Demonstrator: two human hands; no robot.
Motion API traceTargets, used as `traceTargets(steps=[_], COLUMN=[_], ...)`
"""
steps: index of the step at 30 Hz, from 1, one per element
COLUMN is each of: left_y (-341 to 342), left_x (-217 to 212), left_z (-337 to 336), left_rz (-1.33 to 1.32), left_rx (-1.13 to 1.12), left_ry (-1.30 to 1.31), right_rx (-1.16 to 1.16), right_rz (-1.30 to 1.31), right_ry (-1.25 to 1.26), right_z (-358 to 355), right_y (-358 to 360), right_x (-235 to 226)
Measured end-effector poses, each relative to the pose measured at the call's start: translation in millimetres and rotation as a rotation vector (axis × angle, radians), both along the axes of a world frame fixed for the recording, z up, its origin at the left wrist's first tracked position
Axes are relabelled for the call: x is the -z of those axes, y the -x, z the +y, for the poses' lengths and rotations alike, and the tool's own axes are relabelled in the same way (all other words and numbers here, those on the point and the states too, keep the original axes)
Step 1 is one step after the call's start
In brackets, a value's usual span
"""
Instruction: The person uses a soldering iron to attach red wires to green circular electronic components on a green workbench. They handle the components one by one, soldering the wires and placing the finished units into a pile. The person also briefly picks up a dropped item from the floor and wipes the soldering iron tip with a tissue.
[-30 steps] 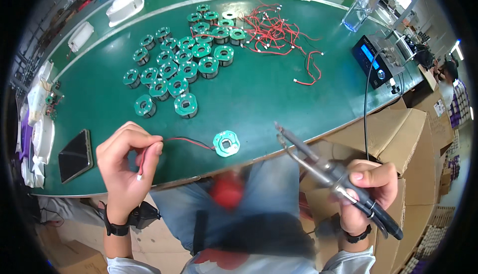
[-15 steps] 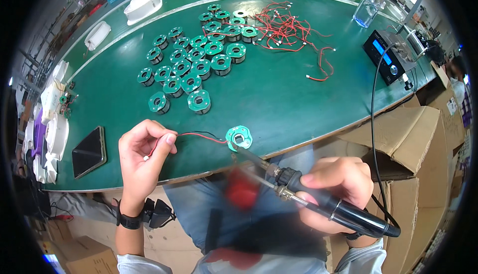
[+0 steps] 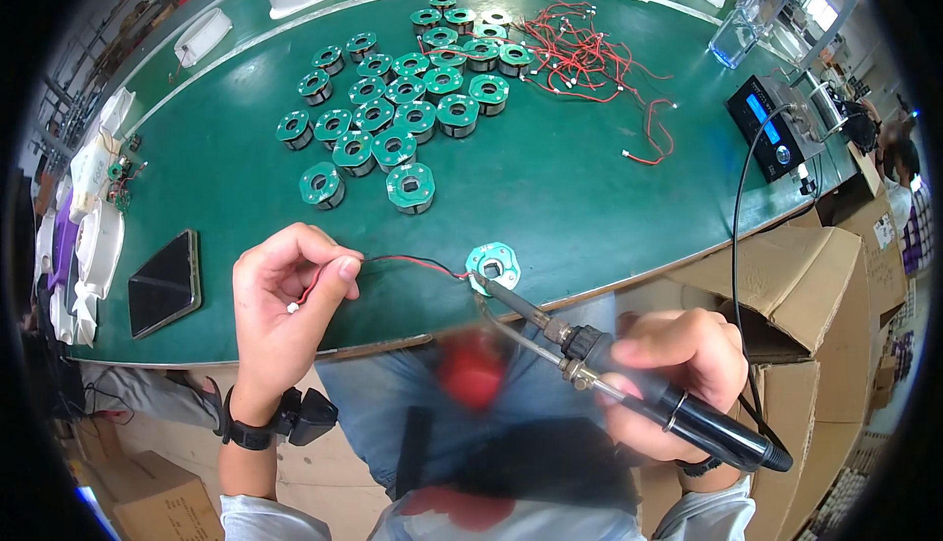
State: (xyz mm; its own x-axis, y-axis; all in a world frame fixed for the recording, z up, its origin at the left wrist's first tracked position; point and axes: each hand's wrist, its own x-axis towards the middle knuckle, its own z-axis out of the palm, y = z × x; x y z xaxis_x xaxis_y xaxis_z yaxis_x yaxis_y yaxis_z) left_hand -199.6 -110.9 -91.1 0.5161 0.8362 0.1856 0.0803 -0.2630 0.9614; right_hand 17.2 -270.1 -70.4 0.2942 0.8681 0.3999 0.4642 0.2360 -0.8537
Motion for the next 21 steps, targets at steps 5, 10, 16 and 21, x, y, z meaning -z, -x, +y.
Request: traceTargets(steps=[5,10,16,21], left_y=[-3.6,-4.0,-1.9,0.0], left_x=[4.4,4.6,4.6,1.4], left_z=[0.3,0.6,1.1,2.1], left_rz=[-0.065,-0.071,-0.070,0.007], left_rx=[-0.041,-0.041,-0.035,0.031], left_ry=[-0.024,-0.022,-0.018,0.014], right_rx=[-0.017,0.030,0.027,0.038], right_rz=[0.073,0.015,0.020,0.014], right_ry=[-0.002,0.022,0.031,-0.015], right_z=[0.4,0.2,0.7,2.3], right_y=[1.4,0.6,1.8,2.9], right_x=[-1.0,-1.5,-1.6,-1.7])
